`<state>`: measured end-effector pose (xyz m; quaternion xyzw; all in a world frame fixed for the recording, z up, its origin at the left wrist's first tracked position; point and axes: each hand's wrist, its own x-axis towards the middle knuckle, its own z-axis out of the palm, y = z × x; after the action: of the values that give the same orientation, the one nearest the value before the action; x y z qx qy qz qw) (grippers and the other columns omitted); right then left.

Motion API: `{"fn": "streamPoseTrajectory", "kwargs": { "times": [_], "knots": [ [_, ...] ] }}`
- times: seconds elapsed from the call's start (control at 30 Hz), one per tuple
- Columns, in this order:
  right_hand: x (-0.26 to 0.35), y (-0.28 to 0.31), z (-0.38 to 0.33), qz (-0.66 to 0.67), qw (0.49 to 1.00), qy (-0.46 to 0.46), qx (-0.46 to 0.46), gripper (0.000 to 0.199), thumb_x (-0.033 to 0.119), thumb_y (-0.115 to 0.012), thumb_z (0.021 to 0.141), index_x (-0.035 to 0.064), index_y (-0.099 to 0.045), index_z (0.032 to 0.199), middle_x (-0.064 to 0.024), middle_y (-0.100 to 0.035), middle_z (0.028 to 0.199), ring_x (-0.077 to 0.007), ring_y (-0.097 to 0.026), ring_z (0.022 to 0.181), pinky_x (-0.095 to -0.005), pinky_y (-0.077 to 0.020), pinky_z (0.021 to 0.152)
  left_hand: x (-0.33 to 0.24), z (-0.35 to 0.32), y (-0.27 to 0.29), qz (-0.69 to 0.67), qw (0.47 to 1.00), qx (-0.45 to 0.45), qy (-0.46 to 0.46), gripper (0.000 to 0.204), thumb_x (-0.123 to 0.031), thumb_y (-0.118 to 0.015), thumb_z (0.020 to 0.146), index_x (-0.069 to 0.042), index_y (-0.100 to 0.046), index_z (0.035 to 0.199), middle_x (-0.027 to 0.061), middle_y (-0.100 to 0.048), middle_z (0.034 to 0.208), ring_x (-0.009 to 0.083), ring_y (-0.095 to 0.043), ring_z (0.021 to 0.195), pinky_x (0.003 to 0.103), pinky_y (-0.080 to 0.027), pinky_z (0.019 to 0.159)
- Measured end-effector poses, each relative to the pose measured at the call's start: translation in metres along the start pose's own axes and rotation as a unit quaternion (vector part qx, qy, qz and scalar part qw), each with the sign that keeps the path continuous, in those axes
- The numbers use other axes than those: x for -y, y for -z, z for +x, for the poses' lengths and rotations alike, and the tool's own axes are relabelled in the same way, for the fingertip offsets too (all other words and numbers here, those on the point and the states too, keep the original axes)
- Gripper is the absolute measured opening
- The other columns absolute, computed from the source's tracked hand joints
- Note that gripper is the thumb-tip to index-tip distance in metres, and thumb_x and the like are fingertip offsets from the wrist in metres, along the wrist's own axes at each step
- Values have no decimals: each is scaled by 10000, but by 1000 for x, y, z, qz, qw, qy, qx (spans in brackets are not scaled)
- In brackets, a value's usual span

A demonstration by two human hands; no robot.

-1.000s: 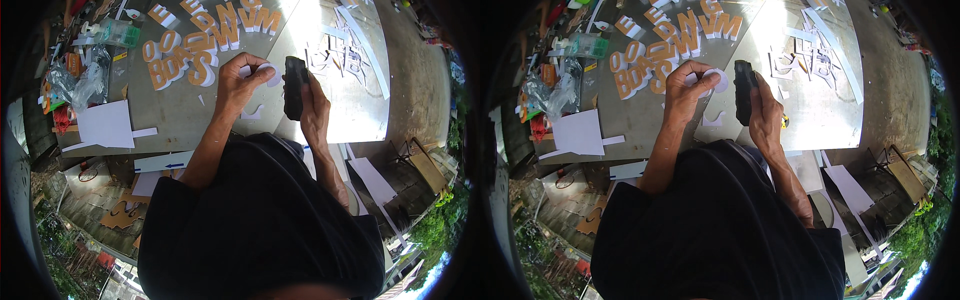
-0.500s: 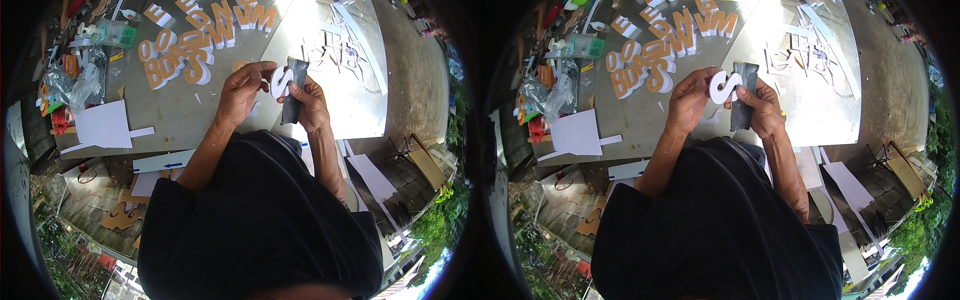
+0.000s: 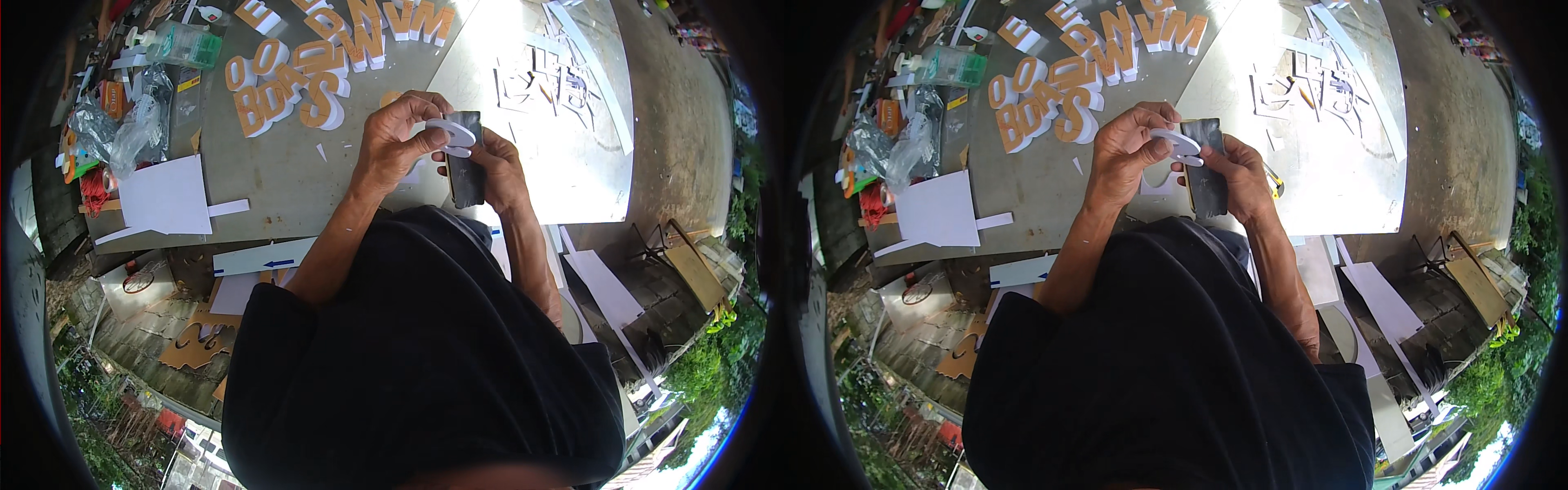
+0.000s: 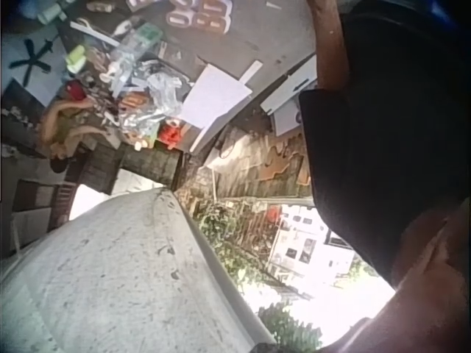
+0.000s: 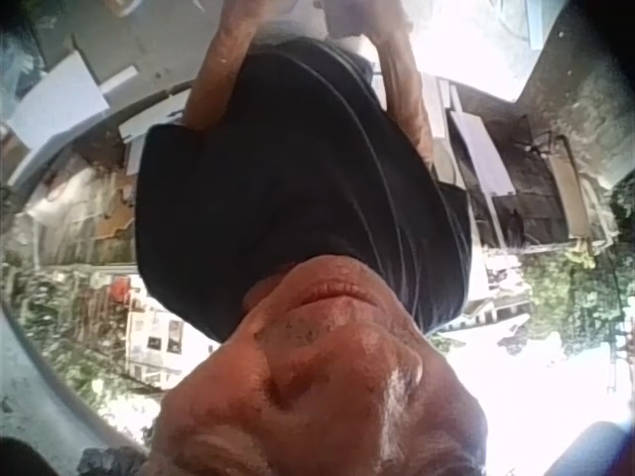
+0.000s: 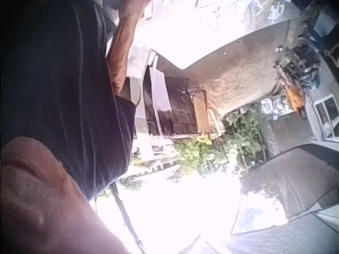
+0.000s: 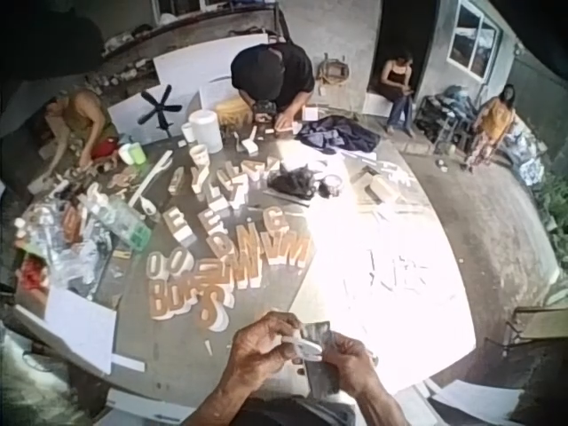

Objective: The recorder is assembling 3D foam letters by gluing paper cutouts to foam backings and refining the edges.

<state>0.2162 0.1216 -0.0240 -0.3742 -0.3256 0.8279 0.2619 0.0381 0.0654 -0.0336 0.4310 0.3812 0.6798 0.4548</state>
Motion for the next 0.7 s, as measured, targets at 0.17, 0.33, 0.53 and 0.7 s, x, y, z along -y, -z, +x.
{"fn": "streamPoseTrajectory", "kwargs": {
  "times": [0.17, 0.33, 0.53, 0.7],
  "knots": [
    [31, -8, -21, -217, 955, 147, -140, 294, 204, -578, 989, -44, -651, 1129, -147, -732, 879, -160, -687, 707, -295, -558, 634, -12, -1, -1, -99, 985, -45, 135, 211, -10, -749, 834, 7, -647, 1018, 124, -706, 956, 184, -691, 905, 329, -582, 789],
    [32, -34, -36, -423, 862, 231, -157, 289, 151, -603, 973, 31, -672, 1227, -78, -689, 708, -87, -615, 642, -265, -496, 606, -7, -2, -13, -34, 979, -84, 181, 217, -16, -765, 827, -16, -675, 1024, 84, -702, 938, 135, -687, 821, 254, -561, 646],
    [14, -38, -34, -483, 837, 225, -123, 371, 115, -622, 949, 32, -610, 1311, -96, -708, 810, -120, -638, 680, -281, -507, 657, -6, -4, -22, -38, 957, -171, 232, 223, -59, -778, 829, -5, -685, 1024, 78, -722, 863, 123, -687, 733, 212, -528, 553],
    [17, -43, -35, -446, 860, 212, -131, 443, 145, -651, 943, 41, -561, 1364, -96, -686, 801, -120, -615, 683, -282, -500, 645, -3, -9, -24, -89, 952, -191, 224, 235, -46, -789, 816, 7, -678, 1017, 88, -721, 846, 137, -691, 739, 217, -548, 587]
  ]
}}
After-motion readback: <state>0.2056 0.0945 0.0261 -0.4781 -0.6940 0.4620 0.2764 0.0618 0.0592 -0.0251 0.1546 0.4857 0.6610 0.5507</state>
